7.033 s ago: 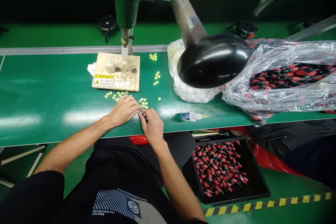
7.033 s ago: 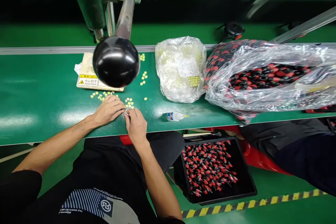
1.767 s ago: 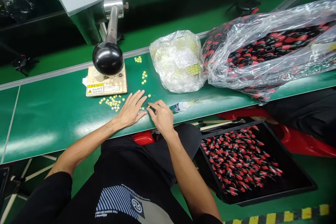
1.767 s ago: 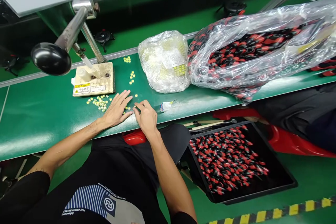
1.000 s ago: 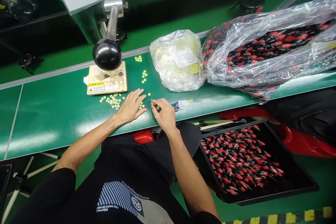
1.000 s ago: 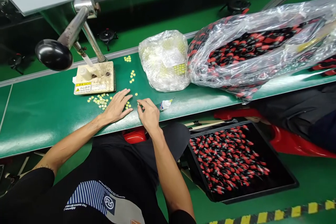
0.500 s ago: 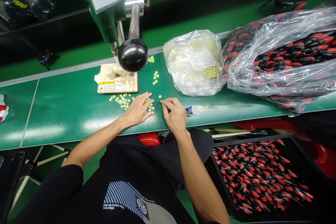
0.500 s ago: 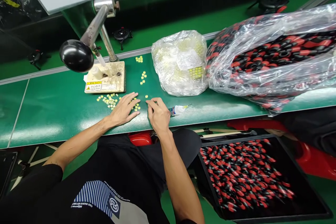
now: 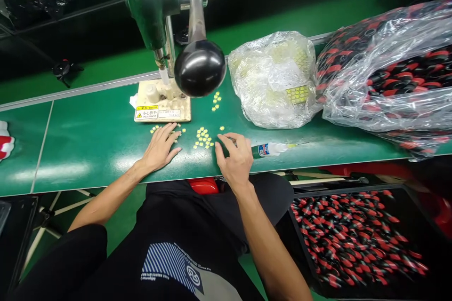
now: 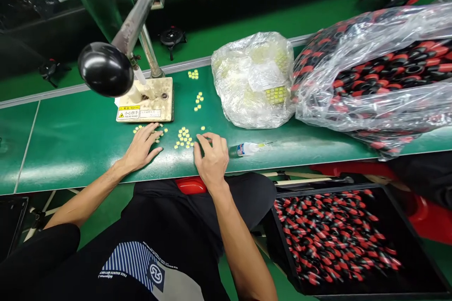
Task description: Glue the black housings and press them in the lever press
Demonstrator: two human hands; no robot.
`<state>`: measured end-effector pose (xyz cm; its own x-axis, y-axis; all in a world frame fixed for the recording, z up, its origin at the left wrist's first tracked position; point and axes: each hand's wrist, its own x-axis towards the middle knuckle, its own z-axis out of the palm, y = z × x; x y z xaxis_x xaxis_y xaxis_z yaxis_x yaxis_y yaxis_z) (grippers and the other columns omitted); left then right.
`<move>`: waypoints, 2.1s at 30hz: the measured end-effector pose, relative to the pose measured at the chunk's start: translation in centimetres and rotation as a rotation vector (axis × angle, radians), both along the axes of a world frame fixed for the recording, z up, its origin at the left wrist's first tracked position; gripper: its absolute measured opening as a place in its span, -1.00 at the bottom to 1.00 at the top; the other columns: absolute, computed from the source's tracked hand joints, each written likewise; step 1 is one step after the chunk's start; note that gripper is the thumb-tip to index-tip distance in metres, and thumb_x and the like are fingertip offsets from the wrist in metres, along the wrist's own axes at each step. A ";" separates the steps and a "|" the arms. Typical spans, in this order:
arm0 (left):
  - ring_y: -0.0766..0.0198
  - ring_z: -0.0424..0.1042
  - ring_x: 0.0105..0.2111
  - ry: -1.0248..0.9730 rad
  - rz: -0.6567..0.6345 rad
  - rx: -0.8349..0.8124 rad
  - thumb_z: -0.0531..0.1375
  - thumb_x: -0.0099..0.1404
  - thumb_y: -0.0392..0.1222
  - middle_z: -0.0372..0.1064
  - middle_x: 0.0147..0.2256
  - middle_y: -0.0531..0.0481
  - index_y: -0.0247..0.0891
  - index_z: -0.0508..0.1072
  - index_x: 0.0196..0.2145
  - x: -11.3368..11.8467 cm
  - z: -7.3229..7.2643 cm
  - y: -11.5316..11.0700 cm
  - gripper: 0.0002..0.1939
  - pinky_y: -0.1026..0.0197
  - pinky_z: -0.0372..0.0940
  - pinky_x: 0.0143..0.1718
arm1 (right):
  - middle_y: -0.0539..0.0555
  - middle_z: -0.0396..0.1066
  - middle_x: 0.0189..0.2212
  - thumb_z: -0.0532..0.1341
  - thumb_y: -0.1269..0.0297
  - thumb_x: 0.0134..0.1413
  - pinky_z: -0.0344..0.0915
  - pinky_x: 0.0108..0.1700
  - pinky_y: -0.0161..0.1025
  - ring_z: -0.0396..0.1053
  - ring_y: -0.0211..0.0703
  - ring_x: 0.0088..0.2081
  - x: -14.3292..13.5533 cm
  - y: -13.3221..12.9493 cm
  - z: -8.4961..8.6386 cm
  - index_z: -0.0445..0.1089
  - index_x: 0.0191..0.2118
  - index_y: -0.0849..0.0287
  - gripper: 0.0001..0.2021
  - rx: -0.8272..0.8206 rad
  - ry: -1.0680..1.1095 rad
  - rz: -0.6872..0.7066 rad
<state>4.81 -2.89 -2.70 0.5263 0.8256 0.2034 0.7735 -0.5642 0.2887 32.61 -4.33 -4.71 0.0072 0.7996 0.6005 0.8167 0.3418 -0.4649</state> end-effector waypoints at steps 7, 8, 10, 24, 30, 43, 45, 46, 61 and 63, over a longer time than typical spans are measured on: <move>-0.09 0.41 0.29 -0.120 0.031 0.108 0.18 0.56 -0.14 0.46 0.23 -0.29 -0.22 0.51 0.09 0.0 -0.2 0.0 -0.76 -0.27 0.37 0.27 | 0.21 0.57 0.01 0.26 0.32 0.40 0.35 0.12 0.06 0.39 0.13 0.16 -4.6 1.5 0.6 0.58 0.01 0.13 -0.82 -0.127 -0.027 0.366; -0.08 0.43 0.27 -0.128 0.037 0.116 0.18 0.56 -0.15 0.49 0.19 -0.27 -0.21 0.54 0.05 0.0 -0.3 0.0 -0.79 -0.25 0.38 0.25 | 0.20 0.58 -0.01 0.24 0.34 0.40 0.33 0.15 0.08 0.38 0.13 0.18 -4.8 1.6 0.3 0.59 -0.01 0.12 -0.82 -0.148 -0.039 0.394; -0.05 0.46 0.24 -0.139 0.041 0.118 0.19 0.55 -0.16 0.54 0.13 -0.22 -0.19 0.57 -0.01 -0.1 -0.4 0.0 -0.82 -0.22 0.40 0.21 | 0.18 0.59 -0.06 0.21 0.38 0.40 0.33 0.16 0.09 0.38 0.13 0.18 -4.8 1.9 -0.1 0.60 -0.06 0.11 -0.81 -0.165 -0.050 0.402; 0.07 0.50 0.07 -0.206 0.010 0.153 0.21 0.56 -0.17 0.62 -0.02 -0.13 -0.22 0.61 -0.05 0.3 -0.1 0.2 -0.83 -0.08 0.38 0.12 | 0.21 0.55 -0.08 0.22 0.37 0.39 0.26 -0.03 0.02 0.33 0.13 0.04 -6.9 4.6 0.5 0.56 -0.09 0.15 -0.86 -0.261 -0.053 0.324; 0.02 0.44 -0.04 -0.041 0.083 0.148 0.14 0.60 -0.18 0.62 -0.03 -0.13 -0.20 0.62 -0.01 1.4 0.4 1.9 -0.76 -0.04 0.26 -0.15 | 0.20 0.56 -0.09 0.23 0.34 0.38 0.30 0.00 0.04 0.36 0.13 0.07 -4.9 3.6 0.2 0.56 -0.09 0.13 -0.86 -0.184 -0.025 0.305; 0.10 0.45 -0.21 -0.115 -0.045 0.008 0.12 0.61 -0.07 0.60 -0.29 -0.07 -0.16 0.63 -0.04 2.7 -0.2 3.9 -0.71 0.04 0.24 -0.18 | 0.17 0.60 -0.13 0.20 0.27 0.44 0.33 -0.05 -0.02 0.46 0.03 0.00 -1.8 5.7 0.7 0.59 -0.14 0.13 -0.80 -0.054 -0.090 0.553; 0.10 0.46 -0.17 -0.135 -0.047 0.007 0.07 0.63 -0.10 0.61 -0.24 -0.09 -0.18 0.62 0.00 2.1 0.3 3.7 -0.69 0.03 0.28 -0.15 | 0.16 0.61 -0.13 0.21 0.27 0.44 0.33 -0.03 -0.02 0.45 0.03 0.02 -2.4 5.5 0.7 0.59 -0.13 0.12 -0.81 -0.042 -0.064 0.540; 0.10 0.46 -0.16 -0.153 -0.044 0.000 0.06 0.63 -0.12 0.62 -0.20 -0.10 -0.19 0.61 0.01 1.7 0.6 3.5 -0.68 0.03 0.31 -0.12 | 0.16 0.61 -0.12 0.22 0.27 0.44 0.33 -0.01 -0.01 0.44 0.04 0.04 -2.7 5.3 0.7 0.60 -0.12 0.12 -0.82 -0.051 -0.048 0.532; 0.01 0.37 -0.16 0.132 0.036 0.135 0.18 0.57 -0.08 0.51 -0.15 -0.16 -0.22 0.58 -0.05 1.1 1.8 -0.4 -0.78 -0.02 0.19 -0.22 | 0.17 0.58 -0.06 0.19 0.28 0.47 0.32 0.10 0.05 0.36 0.11 0.17 -4.3 3.1 -0.4 0.60 -0.01 0.12 -0.79 -0.159 -0.143 0.528; 0.00 0.37 -0.17 0.168 0.030 0.186 0.18 0.58 -0.11 0.52 -0.16 -0.16 -0.22 0.58 -0.08 1.3 1.7 -0.8 -0.80 -0.02 0.16 -0.24 | 0.17 0.58 -0.04 0.18 0.31 0.46 0.33 0.13 0.07 0.37 0.12 0.17 -3.9 2.8 -0.5 0.59 0.00 0.12 -0.78 -0.150 -0.139 0.499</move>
<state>6.07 -3.68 -0.99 0.5413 0.7979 0.2651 0.8192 -0.5716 0.0477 28.68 -1.55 -5.17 -0.4671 0.7626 0.4475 0.6297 0.6422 -0.4371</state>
